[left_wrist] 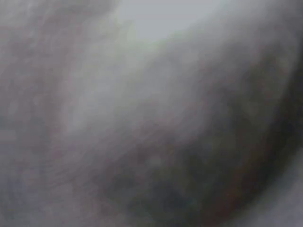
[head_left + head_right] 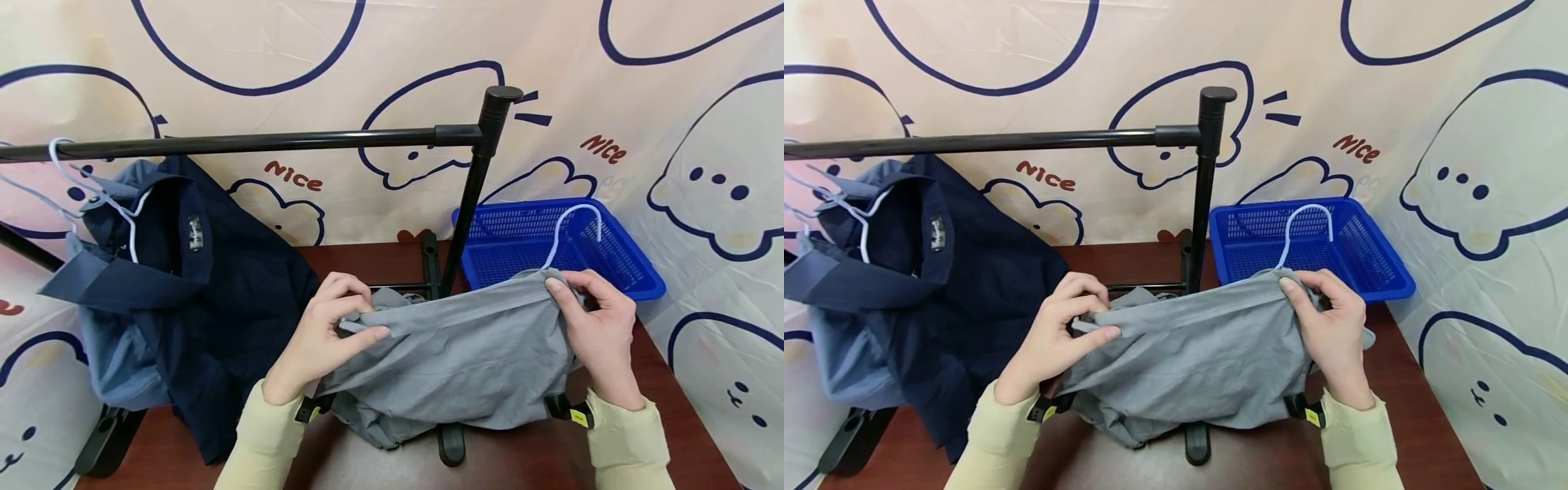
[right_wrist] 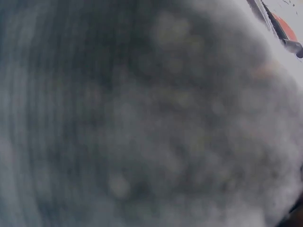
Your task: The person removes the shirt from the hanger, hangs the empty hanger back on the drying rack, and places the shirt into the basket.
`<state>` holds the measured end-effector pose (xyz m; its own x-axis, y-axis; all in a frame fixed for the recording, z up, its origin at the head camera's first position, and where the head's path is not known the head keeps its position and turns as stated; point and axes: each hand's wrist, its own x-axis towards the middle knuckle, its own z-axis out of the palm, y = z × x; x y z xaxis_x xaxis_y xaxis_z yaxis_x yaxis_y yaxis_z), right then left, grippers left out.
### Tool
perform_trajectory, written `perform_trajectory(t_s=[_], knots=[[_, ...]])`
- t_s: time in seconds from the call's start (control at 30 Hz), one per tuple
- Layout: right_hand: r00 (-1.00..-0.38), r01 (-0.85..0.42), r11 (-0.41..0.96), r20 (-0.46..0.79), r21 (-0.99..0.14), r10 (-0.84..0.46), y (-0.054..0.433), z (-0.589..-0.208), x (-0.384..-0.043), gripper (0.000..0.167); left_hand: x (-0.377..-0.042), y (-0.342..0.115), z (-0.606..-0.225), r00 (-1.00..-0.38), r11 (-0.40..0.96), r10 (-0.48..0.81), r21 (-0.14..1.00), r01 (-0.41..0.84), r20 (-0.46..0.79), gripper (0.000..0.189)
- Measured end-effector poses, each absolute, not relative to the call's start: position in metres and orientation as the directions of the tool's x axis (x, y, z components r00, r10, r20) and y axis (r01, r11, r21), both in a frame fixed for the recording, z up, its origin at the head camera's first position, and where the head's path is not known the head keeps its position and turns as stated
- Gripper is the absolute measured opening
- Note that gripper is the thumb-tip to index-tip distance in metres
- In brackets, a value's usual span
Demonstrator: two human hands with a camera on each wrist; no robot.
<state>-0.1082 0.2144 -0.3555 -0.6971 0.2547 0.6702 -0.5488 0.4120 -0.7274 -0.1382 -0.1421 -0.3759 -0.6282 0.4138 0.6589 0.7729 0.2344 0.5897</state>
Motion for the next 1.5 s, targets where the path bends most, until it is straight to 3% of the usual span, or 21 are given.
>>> perform_trajectory(t_s=[0.17,0.37,0.53,0.63,0.77,1.0,1.23,1.5], knots=[[-0.683,-0.561,0.421,0.686,-0.713,0.251,0.222,-0.364,-0.114,0.007,-0.140,-0.145,-0.377,-0.599,0.241,0.392,0.551,0.799,0.698,0.024],[-0.663,-0.562,0.431,0.696,-0.706,0.276,0.227,-0.366,-0.118,0.007,-0.143,-0.139,-0.376,-0.518,0.219,0.336,0.470,0.855,0.787,0.030],[-0.675,-0.517,0.374,0.635,-0.770,0.375,0.234,-0.370,-0.122,0.011,-0.141,-0.132,-0.377,-0.485,0.210,0.415,0.438,0.874,0.770,0.032],[-0.692,-0.465,0.366,0.589,-0.806,0.418,0.237,-0.370,-0.123,0.014,-0.139,-0.128,-0.380,-0.512,0.212,0.457,0.471,0.856,0.727,0.029],[-0.697,-0.459,0.385,0.594,-0.800,0.401,0.236,-0.370,-0.121,0.013,-0.136,-0.131,-0.382,-0.600,0.214,0.464,0.575,0.790,0.651,0.027],[-0.666,-0.578,0.290,0.646,-0.763,0.373,0.225,-0.367,-0.119,0.010,-0.135,-0.137,-0.385,-0.715,0.257,0.481,0.699,0.668,0.507,0.030],[-0.663,-0.671,0.105,0.657,-0.734,0.358,0.214,-0.368,-0.118,0.008,-0.135,-0.130,-0.392,-0.778,0.235,0.433,0.777,0.584,0.454,0.034],[-0.680,-0.702,0.029,0.682,-0.712,0.269,0.193,-0.369,-0.122,0.009,-0.136,-0.113,-0.396,-0.782,0.293,0.541,0.802,0.520,0.310,0.019]])
